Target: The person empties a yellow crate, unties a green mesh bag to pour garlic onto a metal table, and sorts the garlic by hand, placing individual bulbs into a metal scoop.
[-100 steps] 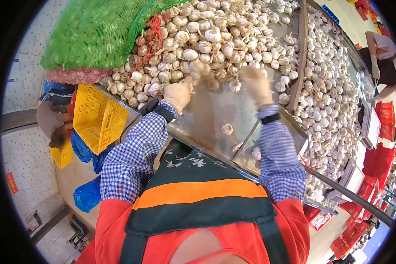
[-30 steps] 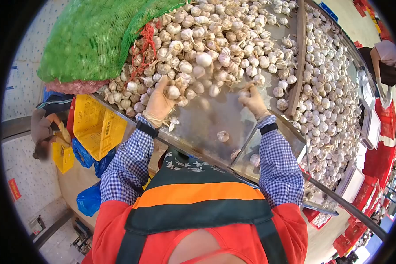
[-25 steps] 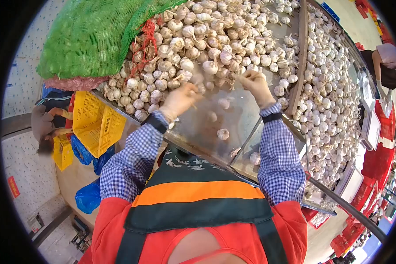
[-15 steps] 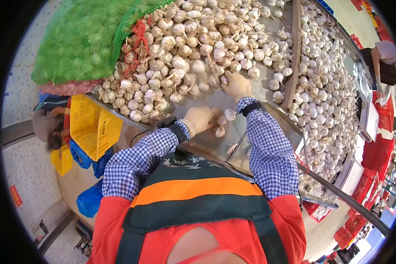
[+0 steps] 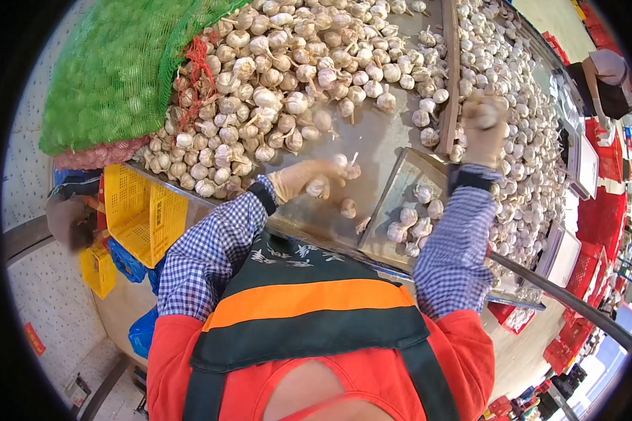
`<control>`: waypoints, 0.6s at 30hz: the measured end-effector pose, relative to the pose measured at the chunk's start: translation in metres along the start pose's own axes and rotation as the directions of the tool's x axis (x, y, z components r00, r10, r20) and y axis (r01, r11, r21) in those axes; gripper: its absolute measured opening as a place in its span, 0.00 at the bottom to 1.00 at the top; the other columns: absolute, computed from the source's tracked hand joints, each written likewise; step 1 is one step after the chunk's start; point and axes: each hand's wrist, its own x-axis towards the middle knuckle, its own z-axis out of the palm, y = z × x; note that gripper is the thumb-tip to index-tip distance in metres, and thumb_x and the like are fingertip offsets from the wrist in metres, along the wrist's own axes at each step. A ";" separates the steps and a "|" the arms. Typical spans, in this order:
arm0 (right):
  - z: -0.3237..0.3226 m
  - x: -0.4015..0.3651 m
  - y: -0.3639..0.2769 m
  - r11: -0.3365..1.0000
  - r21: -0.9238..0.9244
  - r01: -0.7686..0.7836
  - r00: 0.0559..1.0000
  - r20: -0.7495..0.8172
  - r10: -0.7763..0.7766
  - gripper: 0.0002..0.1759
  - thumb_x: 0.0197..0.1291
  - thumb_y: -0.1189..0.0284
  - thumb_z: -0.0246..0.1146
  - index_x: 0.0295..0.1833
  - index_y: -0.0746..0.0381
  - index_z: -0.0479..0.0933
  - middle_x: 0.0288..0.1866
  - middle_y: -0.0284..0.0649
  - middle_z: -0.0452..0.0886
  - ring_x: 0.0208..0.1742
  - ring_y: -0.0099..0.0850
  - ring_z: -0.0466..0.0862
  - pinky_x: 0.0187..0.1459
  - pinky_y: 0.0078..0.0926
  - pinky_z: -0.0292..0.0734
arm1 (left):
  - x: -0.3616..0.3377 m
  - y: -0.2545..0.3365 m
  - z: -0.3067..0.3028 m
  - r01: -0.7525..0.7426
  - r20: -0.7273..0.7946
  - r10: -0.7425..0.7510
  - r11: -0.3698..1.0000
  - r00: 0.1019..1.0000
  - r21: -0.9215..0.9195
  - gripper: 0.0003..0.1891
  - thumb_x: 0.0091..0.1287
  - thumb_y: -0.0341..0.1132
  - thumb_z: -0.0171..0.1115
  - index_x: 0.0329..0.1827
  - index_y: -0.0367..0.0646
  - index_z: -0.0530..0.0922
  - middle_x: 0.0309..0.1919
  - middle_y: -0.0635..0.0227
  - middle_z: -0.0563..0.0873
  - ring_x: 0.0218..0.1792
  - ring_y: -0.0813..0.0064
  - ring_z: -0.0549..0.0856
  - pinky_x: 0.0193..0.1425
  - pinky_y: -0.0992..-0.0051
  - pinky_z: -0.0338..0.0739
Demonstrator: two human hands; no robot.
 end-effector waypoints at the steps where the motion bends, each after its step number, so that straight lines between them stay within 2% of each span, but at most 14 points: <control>1: 0.026 -0.001 -0.017 0.917 -0.298 0.266 0.932 -0.163 -0.323 0.20 0.68 0.64 0.56 0.62 0.60 0.72 0.52 0.44 0.81 0.59 0.41 0.77 0.56 0.32 0.77 | -0.003 0.003 -0.003 0.017 0.075 0.010 0.934 0.997 -0.356 0.22 0.71 0.49 0.52 0.51 0.35 0.75 0.38 0.56 0.84 0.25 0.75 0.83 0.26 0.80 0.77; 2: 0.039 -0.003 -0.016 0.915 -0.294 0.277 0.931 -0.154 -0.331 0.20 0.68 0.64 0.56 0.62 0.60 0.72 0.52 0.44 0.81 0.59 0.41 0.77 0.56 0.32 0.77 | -0.008 0.009 -0.002 0.037 0.087 0.004 0.882 0.996 -0.470 0.22 0.72 0.49 0.49 0.49 0.36 0.75 0.33 0.57 0.83 0.23 0.72 0.83 0.21 0.79 0.77; 4: 0.059 -0.009 0.003 0.935 -0.355 0.013 0.907 -0.388 -0.160 0.20 0.67 0.65 0.57 0.62 0.60 0.72 0.56 0.45 0.79 0.63 0.40 0.75 0.59 0.32 0.76 | -0.008 0.027 0.013 0.004 0.051 0.031 0.825 0.998 -0.564 0.20 0.71 0.46 0.53 0.49 0.35 0.76 0.36 0.57 0.83 0.22 0.75 0.82 0.22 0.80 0.77; 5: 0.029 -0.020 0.024 0.778 -0.624 -0.078 0.968 -0.234 -0.090 0.23 0.67 0.59 0.57 0.63 0.59 0.71 0.60 0.43 0.76 0.62 0.39 0.75 0.60 0.35 0.74 | -0.006 0.031 0.019 -0.023 0.013 0.043 0.744 0.999 -0.667 0.19 0.69 0.44 0.57 0.49 0.34 0.77 0.40 0.56 0.83 0.22 0.78 0.81 0.23 0.81 0.77; 6: 0.002 -0.035 0.053 0.534 -0.839 -0.109 0.993 -0.111 0.030 0.27 0.67 0.53 0.57 0.64 0.57 0.70 0.63 0.42 0.73 0.61 0.37 0.75 0.61 0.37 0.72 | 0.001 0.026 0.011 0.207 0.319 0.087 0.599 0.944 -0.774 0.17 0.70 0.43 0.55 0.45 0.34 0.76 0.36 0.55 0.82 0.19 0.75 0.80 0.21 0.78 0.78; 7: 0.081 -0.054 0.103 0.675 -0.643 -0.363 0.893 -0.446 0.055 0.27 0.63 0.53 0.61 0.62 0.57 0.71 0.59 0.38 0.76 0.57 0.33 0.76 0.57 0.38 0.73 | 0.009 0.023 0.009 0.218 0.327 0.078 0.599 0.942 -0.770 0.17 0.70 0.43 0.55 0.45 0.34 0.76 0.36 0.55 0.82 0.19 0.75 0.80 0.21 0.78 0.78; 9: 0.065 -0.083 0.171 0.484 -0.764 -0.427 0.904 -0.373 0.209 0.22 0.67 0.57 0.60 0.60 0.58 0.72 0.49 0.31 0.80 0.46 0.24 0.80 0.44 0.27 0.77 | 0.020 0.016 0.010 0.111 0.184 -0.016 0.847 0.983 -0.520 0.15 0.71 0.43 0.51 0.41 0.38 0.76 0.29 0.57 0.82 0.17 0.67 0.81 0.15 0.76 0.75; 11: 0.046 -0.104 0.206 0.500 -0.683 -0.533 0.846 -0.446 0.292 0.22 0.67 0.62 0.62 0.61 0.59 0.69 0.45 0.32 0.80 0.43 0.22 0.80 0.41 0.21 0.77 | 0.022 0.017 0.021 0.139 0.181 -0.079 0.929 0.980 -0.342 0.14 0.69 0.42 0.53 0.40 0.38 0.76 0.28 0.58 0.82 0.18 0.69 0.82 0.17 0.78 0.76; 12: 0.041 -0.107 0.211 0.503 -0.681 -0.532 0.846 -0.444 0.295 0.22 0.67 0.62 0.62 0.61 0.59 0.69 0.45 0.32 0.80 0.43 0.22 0.80 0.41 0.21 0.77 | 0.013 0.029 0.035 -0.172 0.094 0.168 0.985 0.981 0.033 0.14 0.69 0.42 0.53 0.39 0.38 0.77 0.27 0.59 0.82 0.18 0.70 0.82 0.18 0.79 0.76; 13: 0.038 -0.110 0.214 0.621 -0.559 -0.550 0.832 -0.430 0.351 0.21 0.67 0.62 0.60 0.61 0.59 0.69 0.43 0.32 0.79 0.40 0.21 0.80 0.39 0.18 0.76 | 0.004 0.040 0.045 -0.422 0.108 0.417 0.806 0.903 0.415 0.14 0.69 0.42 0.54 0.38 0.38 0.77 0.27 0.60 0.83 0.18 0.71 0.82 0.18 0.79 0.76; 14: 0.033 -0.111 0.217 0.717 -0.418 -0.558 0.821 -0.407 0.401 0.20 0.68 0.63 0.59 0.61 0.59 0.68 0.41 0.33 0.79 0.37 0.20 0.79 0.36 0.15 0.75 | -0.004 0.047 0.048 -0.268 0.075 0.262 0.860 0.962 0.434 0.17 0.72 0.45 0.51 0.36 0.39 0.77 0.28 0.62 0.84 0.19 0.73 0.83 0.19 0.80 0.76; 15: 0.023 -0.111 0.218 0.721 -0.417 -0.553 0.823 -0.405 0.398 0.20 0.68 0.63 0.59 0.61 0.59 0.68 0.41 0.33 0.79 0.37 0.20 0.79 0.36 0.15 0.75 | -0.003 0.043 0.042 -0.267 0.077 0.260 0.859 0.963 0.438 0.17 0.72 0.45 0.51 0.36 0.39 0.77 0.28 0.62 0.84 0.19 0.73 0.83 0.19 0.80 0.76; 17: 0.014 -0.109 0.212 0.814 -0.325 -0.482 0.871 -0.279 0.404 0.18 0.70 0.66 0.57 0.61 0.59 0.68 0.39 0.33 0.78 0.33 0.21 0.78 0.36 0.18 0.76 | 0.001 0.032 0.033 0.094 0.019 -0.092 0.976 0.996 -0.195 0.19 0.74 0.48 0.47 0.35 0.42 0.77 0.27 0.64 0.84 0.19 0.74 0.83 0.18 0.80 0.75; 18: 0.018 -0.105 0.210 0.813 -0.329 -0.480 0.872 -0.285 0.399 0.18 0.70 0.66 0.57 0.61 0.59 0.68 0.39 0.33 0.78 0.33 0.21 0.78 0.36 0.18 0.76 | 0.000 0.033 0.030 0.102 -0.020 -0.107 0.982 0.994 -0.161 0.21 0.75 0.50 0.45 0.33 0.43 0.76 0.25 0.63 0.83 0.18 0.74 0.83 0.17 0.80 0.73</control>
